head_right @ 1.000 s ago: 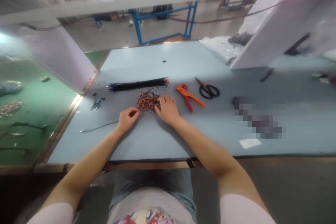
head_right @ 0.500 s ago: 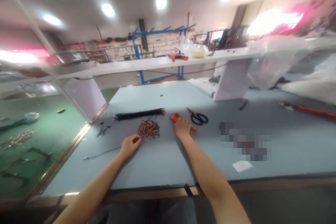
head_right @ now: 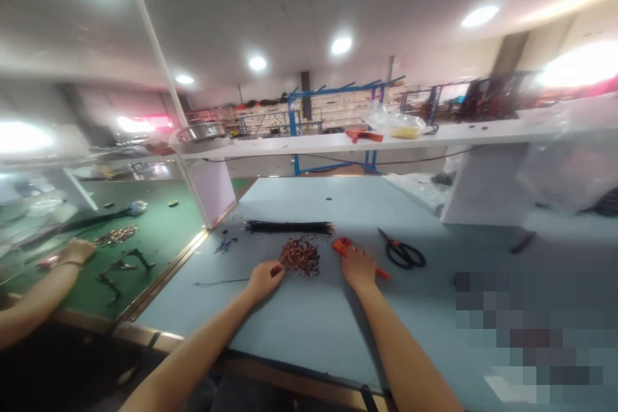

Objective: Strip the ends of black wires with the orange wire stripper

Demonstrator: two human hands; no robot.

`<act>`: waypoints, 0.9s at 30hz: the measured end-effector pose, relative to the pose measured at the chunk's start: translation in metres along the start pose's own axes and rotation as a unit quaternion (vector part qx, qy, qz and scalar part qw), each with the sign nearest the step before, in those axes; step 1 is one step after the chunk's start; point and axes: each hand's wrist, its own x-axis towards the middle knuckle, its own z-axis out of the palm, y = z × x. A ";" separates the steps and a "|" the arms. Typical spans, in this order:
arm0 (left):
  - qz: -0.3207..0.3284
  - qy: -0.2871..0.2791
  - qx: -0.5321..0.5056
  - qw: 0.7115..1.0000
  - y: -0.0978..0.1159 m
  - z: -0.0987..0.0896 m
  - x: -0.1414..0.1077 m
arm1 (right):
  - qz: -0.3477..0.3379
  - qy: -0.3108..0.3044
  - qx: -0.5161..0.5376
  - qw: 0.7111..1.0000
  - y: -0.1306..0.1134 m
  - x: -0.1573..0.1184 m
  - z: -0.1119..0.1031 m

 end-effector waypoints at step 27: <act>0.000 0.007 0.019 1.000 -0.005 0.006 -0.001 | -0.037 0.016 -0.005 0.999 0.006 0.003 0.012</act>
